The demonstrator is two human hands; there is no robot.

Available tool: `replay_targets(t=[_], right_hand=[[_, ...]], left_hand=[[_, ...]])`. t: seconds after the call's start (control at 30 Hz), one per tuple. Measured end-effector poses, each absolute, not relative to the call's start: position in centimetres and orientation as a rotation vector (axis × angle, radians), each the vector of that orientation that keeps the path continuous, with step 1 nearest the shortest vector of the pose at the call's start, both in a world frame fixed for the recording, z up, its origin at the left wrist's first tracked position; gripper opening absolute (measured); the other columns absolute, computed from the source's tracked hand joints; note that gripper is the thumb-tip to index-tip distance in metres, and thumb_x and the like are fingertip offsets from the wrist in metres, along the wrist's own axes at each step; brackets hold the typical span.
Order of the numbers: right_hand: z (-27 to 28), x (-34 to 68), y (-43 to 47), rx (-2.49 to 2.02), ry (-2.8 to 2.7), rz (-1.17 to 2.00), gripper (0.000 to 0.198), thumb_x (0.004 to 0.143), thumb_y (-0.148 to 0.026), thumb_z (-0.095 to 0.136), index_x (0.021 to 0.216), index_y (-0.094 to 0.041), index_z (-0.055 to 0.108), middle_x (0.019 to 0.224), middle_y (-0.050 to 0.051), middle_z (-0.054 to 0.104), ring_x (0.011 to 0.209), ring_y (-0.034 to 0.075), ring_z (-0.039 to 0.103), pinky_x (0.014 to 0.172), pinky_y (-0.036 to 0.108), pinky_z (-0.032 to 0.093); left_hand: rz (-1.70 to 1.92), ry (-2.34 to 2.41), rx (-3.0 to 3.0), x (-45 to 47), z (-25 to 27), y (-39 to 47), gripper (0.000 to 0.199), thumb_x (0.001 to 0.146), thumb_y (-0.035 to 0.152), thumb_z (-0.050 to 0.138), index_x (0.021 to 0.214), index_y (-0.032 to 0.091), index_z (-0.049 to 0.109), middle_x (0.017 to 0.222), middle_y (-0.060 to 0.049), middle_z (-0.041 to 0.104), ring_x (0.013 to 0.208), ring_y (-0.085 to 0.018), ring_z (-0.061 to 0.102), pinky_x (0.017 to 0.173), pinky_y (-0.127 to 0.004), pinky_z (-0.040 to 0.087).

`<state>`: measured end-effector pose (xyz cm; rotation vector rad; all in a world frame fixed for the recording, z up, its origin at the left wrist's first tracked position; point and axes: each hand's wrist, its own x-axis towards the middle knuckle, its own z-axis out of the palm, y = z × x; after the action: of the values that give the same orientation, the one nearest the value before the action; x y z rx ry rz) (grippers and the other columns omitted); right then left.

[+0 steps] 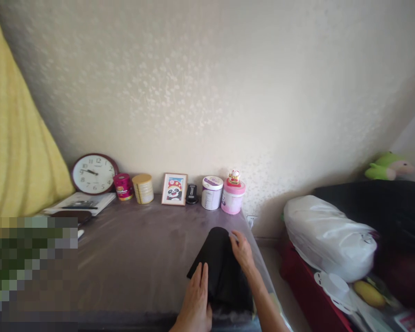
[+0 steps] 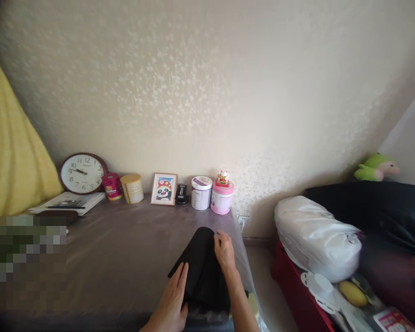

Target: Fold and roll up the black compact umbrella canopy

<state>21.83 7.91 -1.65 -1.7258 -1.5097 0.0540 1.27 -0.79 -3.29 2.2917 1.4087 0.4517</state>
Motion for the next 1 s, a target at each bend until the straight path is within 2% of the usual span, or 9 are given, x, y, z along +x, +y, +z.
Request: replay_targets(t=[0.23,0.37,0.57,0.67,0.8,1.0], right_hand=[[-2.7,26.6,3.0,-1.916,-1.126,0.368,0.029,0.074,-0.040,0.046,0.085,-0.021,0.065,0.084,0.008,0.070,0.079,0.022,0.066,0.071,0.033,0.051],[-2.9,26.1,1.3,-1.931,-1.073,0.547,0.031,0.073,-0.046,0.046,0.080,-0.023,0.066,0.073,0.005,0.068,0.066,0.020,0.065,0.053,0.028,0.049],[-1.9,24.7,1.1,-1.872,-1.127,0.470,0.038,0.070,-0.050,0.048,0.079,-0.019,0.067,0.071,0.004,0.068,0.073,0.023,0.064,0.064,0.031,0.049],[-1.6,23.9,1.4,-1.856,-1.091,0.488,0.042,0.068,-0.054,0.050,0.080,-0.017,0.066,0.067,0.003,0.065,0.069,0.022,0.062,0.059,0.030,0.047],[-1.0,22.9,1.6,-1.791,-1.119,0.569,0.039,0.070,-0.055,0.049,0.068,-0.018,0.062,0.056,0.000,0.057,0.057,0.019,0.056,0.049,0.027,0.042],[1.8,21.3,2.4,-1.547,-1.155,0.637,0.042,0.072,-0.056,0.052,0.072,-0.016,0.064,0.059,0.001,0.059,0.058,0.016,0.053,0.049,0.025,0.039]], left_hand=[[0.582,1.379,2.234,1.3,-3.5,-1.1,0.090,0.057,0.003,0.040,0.141,0.010,0.009,0.149,-0.015,0.015,0.136,-0.025,0.016,0.109,-0.042,0.026],[0.585,1.380,2.244,1.3,-3.5,-1.1,0.087,0.059,0.004,0.040,0.141,0.008,0.010,0.148,-0.015,0.016,0.136,-0.026,0.018,0.109,-0.042,0.027],[0.576,1.378,2.263,1.3,-3.2,-1.2,0.087,0.060,0.000,0.039,0.140,0.007,0.008,0.147,-0.019,0.017,0.136,-0.025,0.018,0.109,-0.042,0.027],[0.559,1.377,2.256,1.3,-3.3,-1.2,0.087,0.060,-0.001,0.040,0.140,0.006,0.007,0.147,-0.020,0.016,0.136,-0.025,0.018,0.109,-0.041,0.026],[0.587,1.387,2.232,1.4,-3.4,-1.2,0.087,0.059,0.000,0.040,0.140,0.008,0.009,0.148,-0.019,0.016,0.136,-0.025,0.018,0.109,-0.040,0.026],[0.485,1.405,2.234,1.4,-2.7,-1.3,0.089,0.058,0.000,0.040,0.140,0.006,0.007,0.149,-0.018,0.010,0.137,-0.026,0.014,0.110,-0.039,0.023]])
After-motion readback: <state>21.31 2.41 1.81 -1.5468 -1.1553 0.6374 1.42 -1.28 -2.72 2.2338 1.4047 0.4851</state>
